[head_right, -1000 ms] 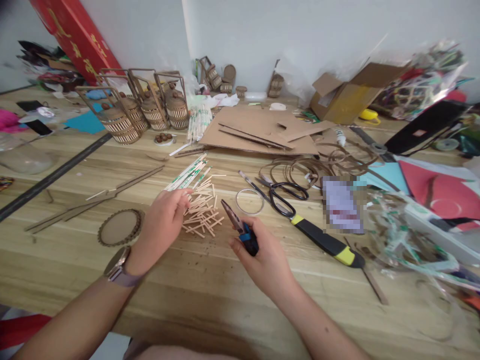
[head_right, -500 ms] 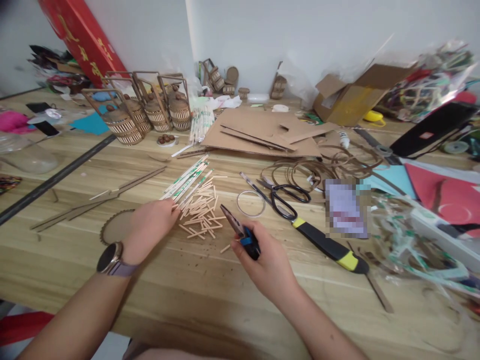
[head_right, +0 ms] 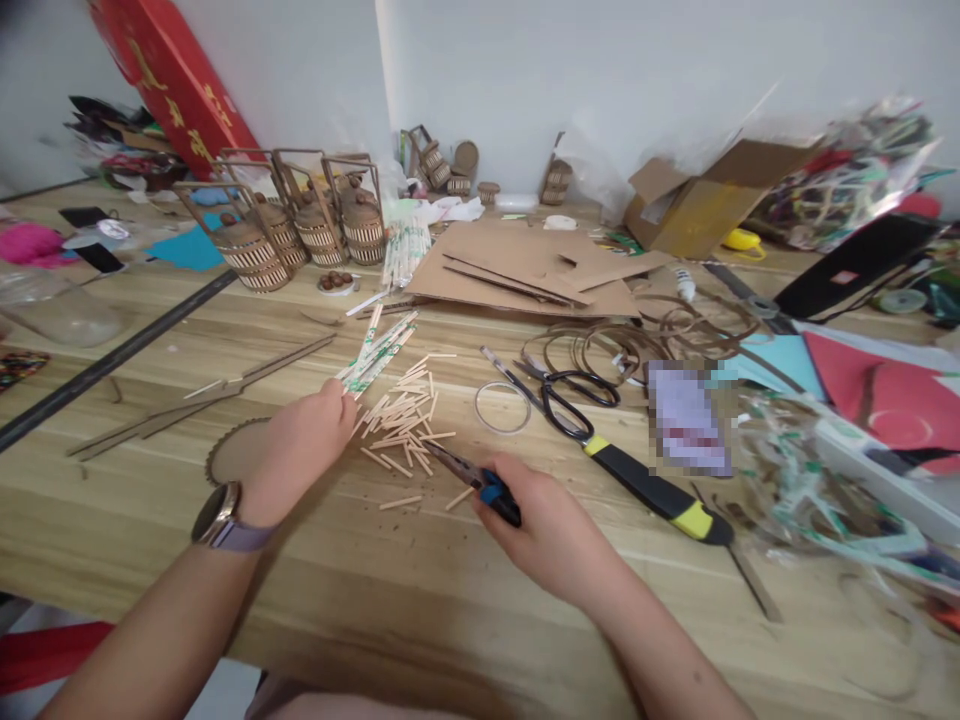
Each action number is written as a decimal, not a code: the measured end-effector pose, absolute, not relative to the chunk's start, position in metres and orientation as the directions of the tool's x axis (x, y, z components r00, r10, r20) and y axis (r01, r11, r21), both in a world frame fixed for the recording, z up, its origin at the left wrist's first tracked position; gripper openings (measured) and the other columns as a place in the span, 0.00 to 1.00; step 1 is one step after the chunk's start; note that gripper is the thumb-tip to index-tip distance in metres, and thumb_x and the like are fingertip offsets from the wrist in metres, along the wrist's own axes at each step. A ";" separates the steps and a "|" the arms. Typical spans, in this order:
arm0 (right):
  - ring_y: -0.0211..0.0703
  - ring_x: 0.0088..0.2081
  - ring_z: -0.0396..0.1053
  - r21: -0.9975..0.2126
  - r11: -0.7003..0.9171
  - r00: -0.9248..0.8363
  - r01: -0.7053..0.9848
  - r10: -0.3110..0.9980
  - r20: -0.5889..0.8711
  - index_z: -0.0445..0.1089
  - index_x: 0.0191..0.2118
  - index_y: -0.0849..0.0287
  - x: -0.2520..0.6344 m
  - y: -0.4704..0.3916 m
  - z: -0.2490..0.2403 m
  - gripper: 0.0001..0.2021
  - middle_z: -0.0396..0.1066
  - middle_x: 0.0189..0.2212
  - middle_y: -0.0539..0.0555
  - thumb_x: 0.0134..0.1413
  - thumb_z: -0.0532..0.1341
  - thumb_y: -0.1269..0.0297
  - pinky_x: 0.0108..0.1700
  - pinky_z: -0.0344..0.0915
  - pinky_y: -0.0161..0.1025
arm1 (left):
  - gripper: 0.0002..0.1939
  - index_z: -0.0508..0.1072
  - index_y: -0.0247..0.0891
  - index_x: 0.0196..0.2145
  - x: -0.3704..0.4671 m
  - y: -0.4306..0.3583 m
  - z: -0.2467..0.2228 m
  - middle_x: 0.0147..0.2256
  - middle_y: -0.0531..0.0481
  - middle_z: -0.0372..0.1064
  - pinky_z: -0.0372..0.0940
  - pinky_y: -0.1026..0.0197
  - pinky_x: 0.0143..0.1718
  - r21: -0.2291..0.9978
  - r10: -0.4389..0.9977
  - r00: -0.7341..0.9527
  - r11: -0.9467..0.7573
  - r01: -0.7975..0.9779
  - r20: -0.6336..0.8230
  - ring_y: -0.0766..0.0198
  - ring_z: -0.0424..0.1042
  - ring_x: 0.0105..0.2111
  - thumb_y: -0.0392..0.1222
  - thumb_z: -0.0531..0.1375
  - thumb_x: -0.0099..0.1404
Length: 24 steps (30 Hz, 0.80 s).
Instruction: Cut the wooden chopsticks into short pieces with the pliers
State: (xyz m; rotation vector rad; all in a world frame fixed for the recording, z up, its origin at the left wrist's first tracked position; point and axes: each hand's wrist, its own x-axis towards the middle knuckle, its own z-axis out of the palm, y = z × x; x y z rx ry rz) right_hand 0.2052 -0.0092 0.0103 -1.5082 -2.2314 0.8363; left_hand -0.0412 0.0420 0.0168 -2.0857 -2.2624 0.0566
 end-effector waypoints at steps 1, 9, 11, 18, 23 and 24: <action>0.43 0.29 0.70 -0.613 0.274 -0.408 0.741 0.909 -0.086 0.67 0.36 0.56 0.206 -0.009 0.011 0.04 0.74 0.29 0.51 0.56 0.55 0.66 0.30 0.62 0.36 | 0.19 0.66 0.31 0.43 -0.040 0.041 0.017 0.30 0.35 0.75 0.61 0.59 0.27 -0.045 0.996 -0.074 0.076 0.996 0.042 0.50 0.76 0.32 0.40 0.39 0.70; 0.42 0.28 0.69 -0.621 0.307 -0.454 0.721 0.887 -0.088 0.66 0.36 0.56 0.200 -0.010 0.012 0.06 0.73 0.28 0.50 0.53 0.54 0.71 0.30 0.62 0.35 | 0.16 0.56 0.42 0.28 -0.031 0.031 0.021 0.17 0.55 0.67 0.62 0.61 0.28 0.721 0.952 0.214 0.010 0.693 -0.220 0.62 0.70 0.20 0.49 0.40 0.70; 0.42 0.28 0.69 -0.625 0.320 -0.456 0.712 0.887 -0.066 0.67 0.36 0.56 0.199 -0.011 0.011 0.08 0.73 0.27 0.50 0.51 0.54 0.72 0.30 0.62 0.35 | 0.15 0.56 0.43 0.30 -0.029 0.025 0.017 0.17 0.57 0.66 0.59 0.64 0.21 0.789 0.884 0.296 0.120 0.602 -0.361 0.64 0.69 0.16 0.51 0.41 0.70; 0.45 0.33 0.72 -0.655 0.265 -0.347 0.708 0.938 0.004 0.67 0.41 0.57 0.210 -0.004 0.009 0.09 0.75 0.33 0.53 0.54 0.54 0.67 0.34 0.65 0.38 | 0.13 0.56 0.42 0.34 -0.021 0.014 0.005 0.22 0.52 0.72 0.64 0.63 0.20 0.797 0.803 0.356 0.226 0.560 -0.478 0.59 0.75 0.21 0.53 0.45 0.68; 0.44 0.33 0.71 -0.688 0.236 -0.303 0.686 0.953 0.025 0.67 0.36 0.55 0.217 0.002 0.007 0.05 0.74 0.31 0.52 0.55 0.55 0.64 0.35 0.65 0.38 | 0.12 0.58 0.43 0.32 -0.018 0.017 0.009 0.30 0.47 0.76 0.70 0.55 0.32 0.887 0.912 0.250 0.203 0.416 -0.325 0.55 0.77 0.32 0.52 0.47 0.68; 0.44 0.32 0.71 -0.695 0.230 -0.300 0.681 0.954 0.021 0.67 0.35 0.55 0.217 0.002 0.007 0.05 0.74 0.30 0.51 0.55 0.55 0.64 0.35 0.65 0.38 | 0.12 0.58 0.43 0.32 -0.016 0.016 0.008 0.31 0.47 0.76 0.71 0.54 0.35 0.916 0.922 0.247 0.205 0.346 -0.299 0.55 0.77 0.33 0.53 0.48 0.68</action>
